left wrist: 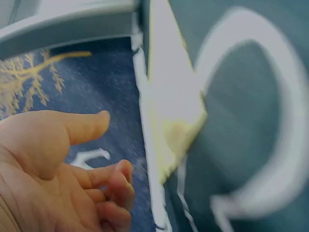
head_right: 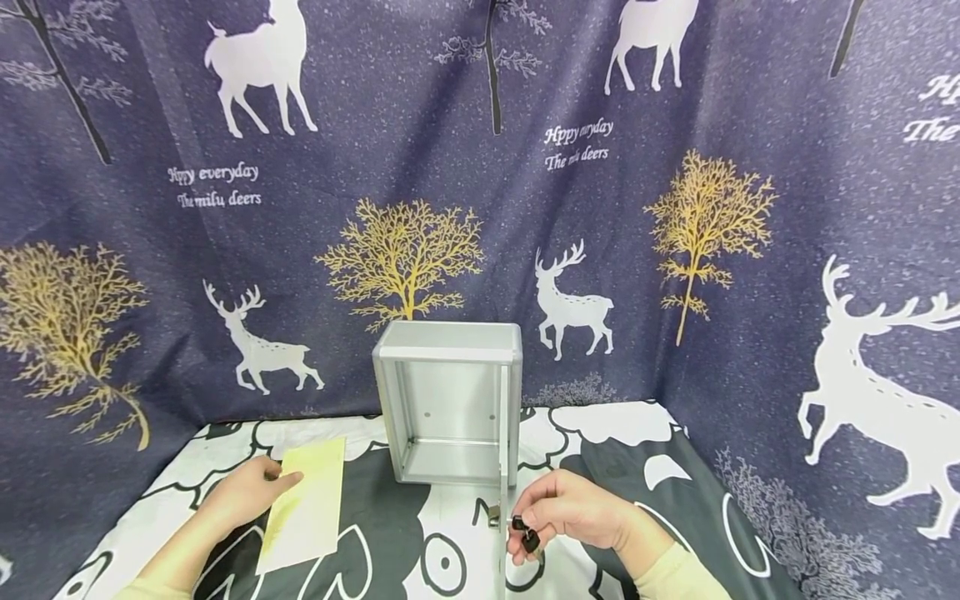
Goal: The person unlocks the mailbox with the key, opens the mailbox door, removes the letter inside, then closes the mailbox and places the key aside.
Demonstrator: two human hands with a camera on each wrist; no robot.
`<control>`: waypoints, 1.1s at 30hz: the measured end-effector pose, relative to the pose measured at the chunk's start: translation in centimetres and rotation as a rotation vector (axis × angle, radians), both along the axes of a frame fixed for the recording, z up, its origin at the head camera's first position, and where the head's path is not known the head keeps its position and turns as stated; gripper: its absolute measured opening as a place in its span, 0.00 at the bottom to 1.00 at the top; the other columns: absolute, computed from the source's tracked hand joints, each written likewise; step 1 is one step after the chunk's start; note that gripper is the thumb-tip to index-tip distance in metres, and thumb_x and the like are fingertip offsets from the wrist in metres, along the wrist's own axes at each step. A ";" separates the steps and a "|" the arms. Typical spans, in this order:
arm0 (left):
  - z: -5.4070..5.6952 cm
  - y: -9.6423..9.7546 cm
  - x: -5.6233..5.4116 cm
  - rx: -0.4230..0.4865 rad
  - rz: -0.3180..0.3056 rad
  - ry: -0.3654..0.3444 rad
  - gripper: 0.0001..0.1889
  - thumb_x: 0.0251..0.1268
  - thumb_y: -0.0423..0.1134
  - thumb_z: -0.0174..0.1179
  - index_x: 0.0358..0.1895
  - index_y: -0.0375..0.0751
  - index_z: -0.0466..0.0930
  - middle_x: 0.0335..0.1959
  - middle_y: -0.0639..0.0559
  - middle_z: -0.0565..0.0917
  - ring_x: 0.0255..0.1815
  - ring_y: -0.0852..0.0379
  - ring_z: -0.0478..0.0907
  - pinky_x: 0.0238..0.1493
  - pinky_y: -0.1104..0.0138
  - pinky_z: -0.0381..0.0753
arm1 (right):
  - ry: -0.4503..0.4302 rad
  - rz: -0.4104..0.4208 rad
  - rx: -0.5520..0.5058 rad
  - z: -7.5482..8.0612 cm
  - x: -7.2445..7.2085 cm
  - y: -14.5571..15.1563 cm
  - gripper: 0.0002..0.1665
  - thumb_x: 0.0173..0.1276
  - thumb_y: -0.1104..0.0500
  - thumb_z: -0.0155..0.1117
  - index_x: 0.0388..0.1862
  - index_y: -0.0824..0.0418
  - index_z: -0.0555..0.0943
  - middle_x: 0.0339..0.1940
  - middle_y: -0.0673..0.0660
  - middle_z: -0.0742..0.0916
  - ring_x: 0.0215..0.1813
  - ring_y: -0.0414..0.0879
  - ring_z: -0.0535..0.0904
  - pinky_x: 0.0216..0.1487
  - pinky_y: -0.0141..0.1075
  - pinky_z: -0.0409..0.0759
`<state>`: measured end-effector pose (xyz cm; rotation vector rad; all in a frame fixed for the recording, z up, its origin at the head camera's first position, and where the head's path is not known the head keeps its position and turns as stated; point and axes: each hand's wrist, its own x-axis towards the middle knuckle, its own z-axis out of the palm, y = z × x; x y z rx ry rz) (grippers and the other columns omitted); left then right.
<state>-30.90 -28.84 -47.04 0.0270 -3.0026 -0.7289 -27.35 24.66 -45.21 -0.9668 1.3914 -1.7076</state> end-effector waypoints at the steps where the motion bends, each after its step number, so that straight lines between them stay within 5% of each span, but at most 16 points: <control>1: 0.3 0.5 -0.2 0.025 -0.013 0.033 0.29 0.78 0.54 0.69 0.52 0.23 0.84 0.42 0.40 0.89 0.42 0.44 0.86 0.45 0.45 0.86 | 0.001 0.001 -0.001 0.0 0.0 0.0 0.26 0.82 0.69 0.52 0.47 1.00 0.62 0.46 0.60 0.95 0.50 0.51 0.95 0.53 0.42 0.92; 7: 2.1 4.5 -0.6 0.220 -0.113 0.135 0.30 0.80 0.51 0.71 0.68 0.26 0.80 0.43 0.47 0.91 0.42 0.51 0.87 0.44 0.53 0.86 | 0.005 0.006 -0.003 0.1 0.0 0.0 0.26 0.82 0.69 0.52 0.47 0.99 0.61 0.46 0.60 0.95 0.50 0.51 0.95 0.53 0.41 0.92; 13: 3.0 7.7 -0.8 0.404 -0.244 0.189 0.36 0.83 0.49 0.68 0.83 0.32 0.69 0.60 0.36 0.88 0.61 0.39 0.88 0.60 0.46 0.88 | 0.011 0.003 -0.004 0.0 0.0 0.0 0.26 0.82 0.69 0.51 0.46 0.99 0.61 0.46 0.60 0.95 0.51 0.51 0.94 0.53 0.42 0.92; 18: 3.5 9.8 -1.4 0.516 -0.294 0.214 0.40 0.87 0.50 0.63 0.91 0.44 0.56 0.74 0.31 0.80 0.72 0.33 0.81 0.68 0.41 0.84 | 0.012 0.002 -0.008 -0.1 0.0 0.1 0.25 0.81 0.70 0.51 0.47 0.99 0.62 0.46 0.61 0.95 0.51 0.52 0.94 0.54 0.43 0.92; 33: 2.1 13.9 -2.8 0.669 -0.346 0.210 0.42 0.91 0.48 0.58 0.95 0.56 0.44 0.83 0.36 0.71 0.83 0.33 0.69 0.79 0.38 0.72 | 0.007 0.001 -0.022 0.0 0.1 0.0 0.25 0.81 0.70 0.51 0.46 0.99 0.61 0.45 0.61 0.95 0.50 0.52 0.94 0.55 0.44 0.92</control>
